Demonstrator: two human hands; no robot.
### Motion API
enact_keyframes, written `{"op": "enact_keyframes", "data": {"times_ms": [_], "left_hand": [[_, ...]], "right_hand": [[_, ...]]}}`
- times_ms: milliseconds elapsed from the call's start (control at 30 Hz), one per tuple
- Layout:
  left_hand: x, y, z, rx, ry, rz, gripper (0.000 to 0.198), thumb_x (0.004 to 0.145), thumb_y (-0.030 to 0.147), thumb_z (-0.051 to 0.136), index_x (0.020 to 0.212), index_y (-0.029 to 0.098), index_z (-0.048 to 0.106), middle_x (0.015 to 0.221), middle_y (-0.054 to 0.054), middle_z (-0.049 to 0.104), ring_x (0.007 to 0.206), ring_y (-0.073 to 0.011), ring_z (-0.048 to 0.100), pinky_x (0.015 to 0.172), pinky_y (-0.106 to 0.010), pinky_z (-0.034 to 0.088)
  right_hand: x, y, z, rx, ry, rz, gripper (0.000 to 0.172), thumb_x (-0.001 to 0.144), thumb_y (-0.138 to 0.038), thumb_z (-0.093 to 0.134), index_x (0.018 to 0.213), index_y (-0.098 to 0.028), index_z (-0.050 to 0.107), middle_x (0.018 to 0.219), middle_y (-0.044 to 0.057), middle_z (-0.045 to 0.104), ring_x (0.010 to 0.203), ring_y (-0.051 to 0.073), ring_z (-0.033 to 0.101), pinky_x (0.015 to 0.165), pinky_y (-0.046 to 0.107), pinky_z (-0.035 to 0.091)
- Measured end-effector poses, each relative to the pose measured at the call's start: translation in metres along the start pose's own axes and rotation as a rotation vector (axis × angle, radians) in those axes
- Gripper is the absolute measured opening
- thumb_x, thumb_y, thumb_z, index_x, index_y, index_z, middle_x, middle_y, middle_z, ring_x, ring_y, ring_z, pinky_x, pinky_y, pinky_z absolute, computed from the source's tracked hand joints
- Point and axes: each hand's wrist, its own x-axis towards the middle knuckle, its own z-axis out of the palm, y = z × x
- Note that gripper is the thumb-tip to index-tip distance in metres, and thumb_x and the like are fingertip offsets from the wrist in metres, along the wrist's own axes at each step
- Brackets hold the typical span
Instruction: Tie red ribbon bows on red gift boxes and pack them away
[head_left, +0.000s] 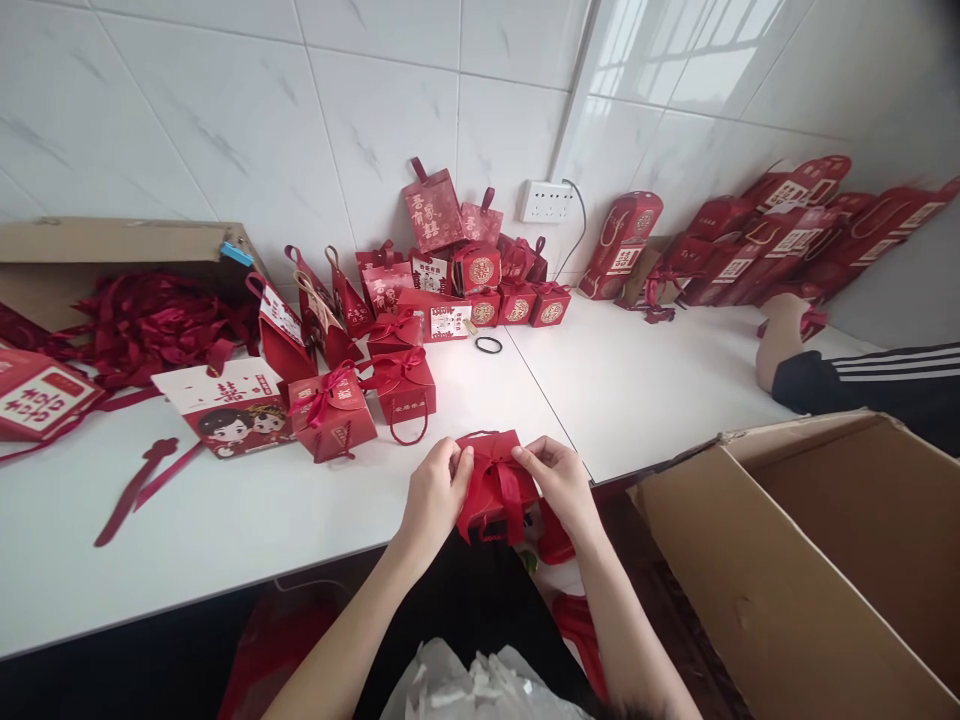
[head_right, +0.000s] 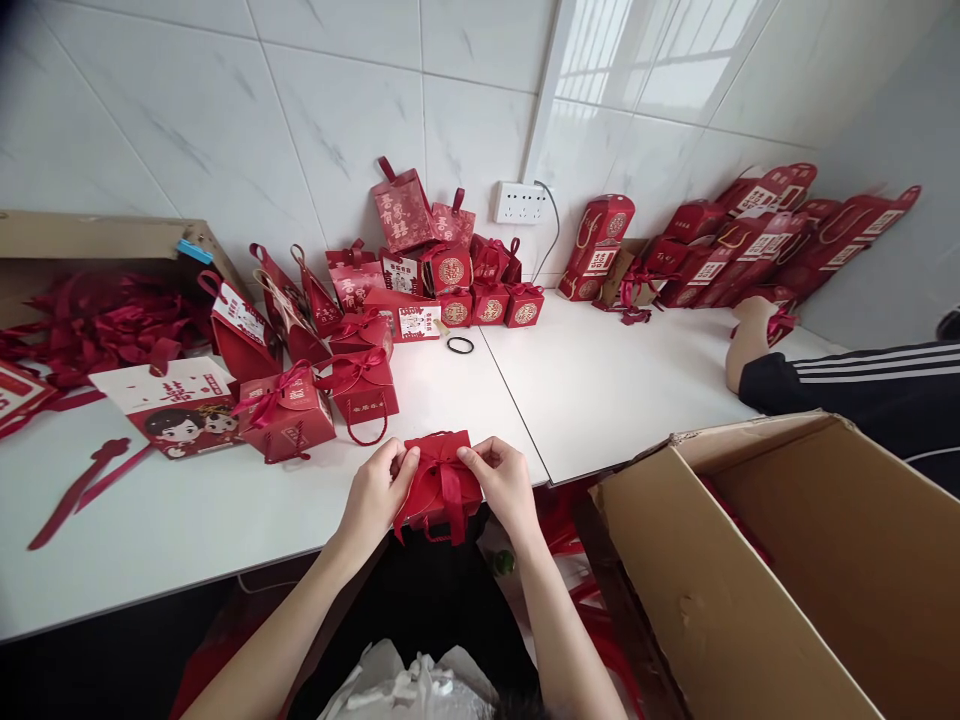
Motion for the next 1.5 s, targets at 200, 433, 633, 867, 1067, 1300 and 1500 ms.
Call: {"op": "enact_keyframes", "data": {"times_ms": [200, 433, 633, 867, 1067, 1300, 1500], "left_hand": [[-0.005, -0.003, 0.004, -0.110, -0.013, -0.007, 0.032, 0.089, 0.038, 0.034, 0.064, 0.021, 0.026, 0.054, 0.007, 0.029, 0.047, -0.0094, 0.031, 0.047, -0.021, 0.026], [0.003, -0.003, -0.002, -0.148, -0.057, 0.016, 0.034, 0.085, 0.040, 0.043, 0.062, 0.021, 0.026, 0.055, 0.007, 0.027, 0.048, -0.0084, 0.027, 0.048, -0.021, 0.025], [0.004, -0.004, -0.003, -0.202, -0.070, 0.056, 0.029, 0.083, 0.038, 0.045, 0.066, 0.021, 0.030, 0.059, 0.007, 0.034, 0.052, -0.0093, 0.035, 0.051, -0.022, 0.031], [0.009, -0.005, 0.004, -0.128, 0.070, 0.240, 0.008, 0.083, 0.017, 0.043, 0.083, 0.021, 0.050, 0.078, 0.000, 0.044, 0.075, -0.0140, 0.049, 0.071, -0.027, 0.043], [0.012, 0.001, 0.004, -0.065, -0.001, 0.263, 0.031, 0.083, 0.008, 0.038, 0.076, 0.023, 0.065, 0.088, -0.003, 0.047, 0.091, -0.0180, 0.048, 0.084, -0.034, 0.043], [0.013, 0.006, 0.001, -0.104, -0.076, 0.180, 0.020, 0.082, 0.018, 0.045, 0.075, 0.023, 0.063, 0.091, -0.003, 0.049, 0.096, -0.0199, 0.047, 0.090, -0.038, 0.041], [0.016, 0.007, 0.000, -0.023, -0.129, 0.213, 0.011, 0.074, 0.030, 0.062, 0.082, 0.022, 0.060, 0.096, -0.004, 0.047, 0.101, -0.0225, 0.046, 0.094, -0.041, 0.040]], "right_hand": [[0.010, 0.010, 0.000, 0.134, -0.011, 0.051, 0.038, 0.063, -0.051, 0.069, 0.059, -0.016, 0.056, 0.058, 0.001, 0.059, 0.055, 0.013, 0.052, 0.053, 0.025, 0.041], [-0.009, -0.010, -0.009, -0.419, 0.203, -0.337, 0.033, 0.075, -0.044, 0.062, 0.095, -0.018, 0.061, 0.090, 0.008, 0.060, 0.082, 0.022, 0.057, 0.073, 0.037, 0.047], [-0.028, -0.019, 0.013, -0.766, -0.075, -0.892, 0.027, 0.083, -0.011, 0.051, 0.108, -0.020, 0.056, 0.099, 0.007, 0.062, 0.091, 0.018, 0.057, 0.092, 0.042, 0.039], [-0.029, 0.010, 0.011, -0.744, 0.025, -1.158, 0.016, 0.081, -0.007, 0.055, 0.090, -0.020, 0.059, 0.080, 0.001, 0.064, 0.083, 0.014, 0.059, 0.091, 0.040, 0.040], [-0.038, 0.025, 0.004, -0.694, 0.051, -1.248, 0.017, 0.076, -0.009, 0.062, 0.088, -0.021, 0.061, 0.078, 0.001, 0.062, 0.085, 0.016, 0.058, 0.088, 0.040, 0.042], [-0.039, 0.034, -0.006, -0.769, 0.065, -1.298, 0.016, 0.073, -0.005, 0.062, 0.082, -0.019, 0.062, 0.077, 0.001, 0.060, 0.082, 0.014, 0.058, 0.088, 0.039, 0.039], [-0.039, 0.035, -0.011, -0.647, 0.068, -1.212, 0.007, 0.077, -0.015, 0.056, 0.082, -0.019, 0.059, 0.080, 0.003, 0.058, 0.079, 0.017, 0.057, 0.083, 0.042, 0.040]]}}
